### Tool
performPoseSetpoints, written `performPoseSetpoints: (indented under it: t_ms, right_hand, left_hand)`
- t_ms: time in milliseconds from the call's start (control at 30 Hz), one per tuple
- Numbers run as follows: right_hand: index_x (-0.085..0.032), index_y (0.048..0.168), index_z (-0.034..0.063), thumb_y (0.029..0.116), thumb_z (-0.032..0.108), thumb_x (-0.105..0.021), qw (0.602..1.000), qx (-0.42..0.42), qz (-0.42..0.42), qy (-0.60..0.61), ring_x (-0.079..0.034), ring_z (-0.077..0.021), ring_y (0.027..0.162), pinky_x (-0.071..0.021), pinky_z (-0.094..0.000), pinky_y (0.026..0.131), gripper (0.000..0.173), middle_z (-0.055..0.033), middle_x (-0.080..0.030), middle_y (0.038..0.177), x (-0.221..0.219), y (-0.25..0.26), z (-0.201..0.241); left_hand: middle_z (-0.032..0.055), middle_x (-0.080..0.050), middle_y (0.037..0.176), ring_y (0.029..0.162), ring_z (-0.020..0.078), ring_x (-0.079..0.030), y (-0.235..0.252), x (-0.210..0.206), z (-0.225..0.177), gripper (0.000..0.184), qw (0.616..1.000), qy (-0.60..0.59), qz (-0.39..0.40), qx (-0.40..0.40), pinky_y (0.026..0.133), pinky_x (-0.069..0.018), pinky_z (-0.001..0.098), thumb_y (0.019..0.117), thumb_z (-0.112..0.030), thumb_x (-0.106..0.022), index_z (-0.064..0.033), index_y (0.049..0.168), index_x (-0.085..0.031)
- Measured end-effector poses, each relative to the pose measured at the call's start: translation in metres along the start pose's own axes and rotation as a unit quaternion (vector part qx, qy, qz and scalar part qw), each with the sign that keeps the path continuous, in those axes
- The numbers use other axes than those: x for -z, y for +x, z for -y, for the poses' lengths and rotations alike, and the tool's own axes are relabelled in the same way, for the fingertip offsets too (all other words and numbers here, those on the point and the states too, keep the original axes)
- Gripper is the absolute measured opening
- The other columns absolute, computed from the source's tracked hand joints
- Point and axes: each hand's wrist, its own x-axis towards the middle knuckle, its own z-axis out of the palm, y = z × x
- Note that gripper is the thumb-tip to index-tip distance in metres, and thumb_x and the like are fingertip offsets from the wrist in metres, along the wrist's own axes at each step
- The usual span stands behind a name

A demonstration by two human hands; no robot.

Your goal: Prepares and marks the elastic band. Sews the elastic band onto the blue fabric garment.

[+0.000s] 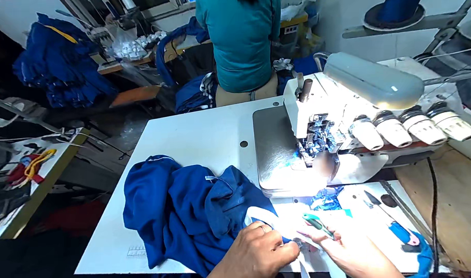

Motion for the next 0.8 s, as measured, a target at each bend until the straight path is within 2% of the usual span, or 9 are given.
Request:
performPoseSetpoints:
  t_ms: [67, 167, 333, 400, 467, 533, 600, 800]
  right_hand:
    - [-0.074, 0.098, 0.0082, 0.0951, 0.028, -0.060, 1.000, -0.012, -0.001, 0.024, -0.065, 0.0010, 0.070, -0.0560, -0.0211, 0.065, 0.024, 0.0048, -0.070, 0.079, -0.005, -0.002, -0.001]
    - [-0.074, 0.095, 0.0093, 0.0926, 0.020, -0.062, 1.000, 0.013, -0.007, 0.024, -0.065, 0.0017, 0.074, -0.0547, -0.0190, 0.068, 0.016, 0.0031, -0.071, 0.081, -0.007, -0.008, 0.002]
    - [-0.076, 0.100, 0.0042, 0.0921, 0.007, -0.061, 0.997, 0.070, -0.034, 0.006, -0.068, -0.0024, 0.078, -0.0543, -0.0175, 0.073, 0.017, -0.0054, -0.075, 0.087, -0.010, -0.018, 0.013]
    - [-0.075, 0.101, 0.0018, 0.0923, 0.005, -0.061, 0.996, 0.079, -0.028, 0.000, -0.069, -0.0041, 0.080, -0.0547, -0.0179, 0.075, 0.017, -0.0073, -0.075, 0.089, -0.008, -0.020, 0.016]
    - [-0.075, 0.103, 0.0009, 0.0924, 0.002, -0.060, 0.996, 0.089, -0.014, 0.006, -0.069, -0.0053, 0.082, -0.0547, -0.0187, 0.076, 0.018, -0.0086, -0.075, 0.090, -0.006, -0.021, 0.016]
    - [-0.075, 0.106, 0.0003, 0.0935, 0.001, -0.059, 0.995, 0.104, 0.000, 0.009, -0.070, -0.0056, 0.085, -0.0549, -0.0185, 0.079, 0.020, -0.0098, -0.076, 0.093, -0.005, -0.023, 0.016]
    - [-0.075, 0.105, -0.0006, 0.0950, 0.001, -0.059, 0.994, 0.111, 0.005, 0.018, -0.069, -0.0051, 0.082, -0.0538, -0.0173, 0.078, 0.019, -0.0105, -0.076, 0.093, -0.004, -0.024, 0.017]
    - [-0.073, 0.105, -0.0048, 0.0957, -0.003, -0.056, 0.987, 0.153, 0.018, 0.047, -0.068, -0.0066, 0.086, -0.0525, -0.0158, 0.082, 0.020, -0.0143, -0.074, 0.095, -0.004, -0.026, 0.017]
  left_hand:
    - [0.0017, -0.065, 0.074, 0.073, 0.0155, -0.065, 0.002, 0.002, -0.006, 0.012, 0.999, -0.011, -0.007, 0.035, 0.074, -0.0537, 0.0269, 0.1008, -0.015, -0.061, -0.0133, 0.093, -0.069]
    - [0.0038, -0.070, 0.086, 0.084, 0.0166, -0.067, 0.001, 0.001, -0.008, 0.012, 0.997, -0.037, 0.005, 0.066, 0.081, -0.0549, 0.0280, 0.1016, -0.011, -0.057, -0.0113, 0.102, -0.070]
    - [0.0062, -0.071, 0.086, 0.085, 0.0150, -0.069, -0.004, -0.006, -0.009, 0.011, 0.992, -0.050, -0.056, 0.098, 0.083, -0.0548, 0.0242, 0.1005, -0.014, -0.062, -0.0074, 0.099, -0.071]
    - [0.0114, -0.075, 0.088, 0.086, 0.0202, -0.072, -0.001, -0.002, -0.016, 0.013, 0.991, -0.046, -0.061, 0.110, 0.086, -0.0566, 0.0295, 0.0997, -0.012, -0.065, -0.0026, 0.099, -0.074]
    - [0.0105, -0.074, 0.087, 0.084, 0.0198, -0.071, -0.002, -0.003, -0.016, 0.013, 0.992, -0.035, -0.067, 0.103, 0.085, -0.0558, 0.0291, 0.1005, -0.012, -0.064, -0.0031, 0.099, -0.073]
    - [0.0043, -0.069, 0.084, 0.080, 0.0146, -0.065, -0.006, -0.007, -0.012, 0.009, 0.994, -0.003, -0.081, 0.076, 0.080, -0.0525, 0.0239, 0.1007, -0.012, -0.061, -0.0081, 0.098, -0.068]
    - [0.0048, -0.066, 0.083, 0.076, 0.0162, -0.060, -0.008, -0.007, -0.012, 0.008, 0.994, 0.017, -0.095, 0.045, 0.076, -0.0495, 0.0254, 0.0997, -0.010, -0.061, -0.0079, 0.099, -0.068]
    - [0.0074, -0.063, 0.092, 0.079, 0.0184, -0.056, -0.016, -0.005, -0.013, 0.011, 0.992, 0.048, -0.114, -0.012, 0.084, -0.0477, 0.0275, 0.1024, -0.008, -0.055, -0.0071, 0.101, -0.065]
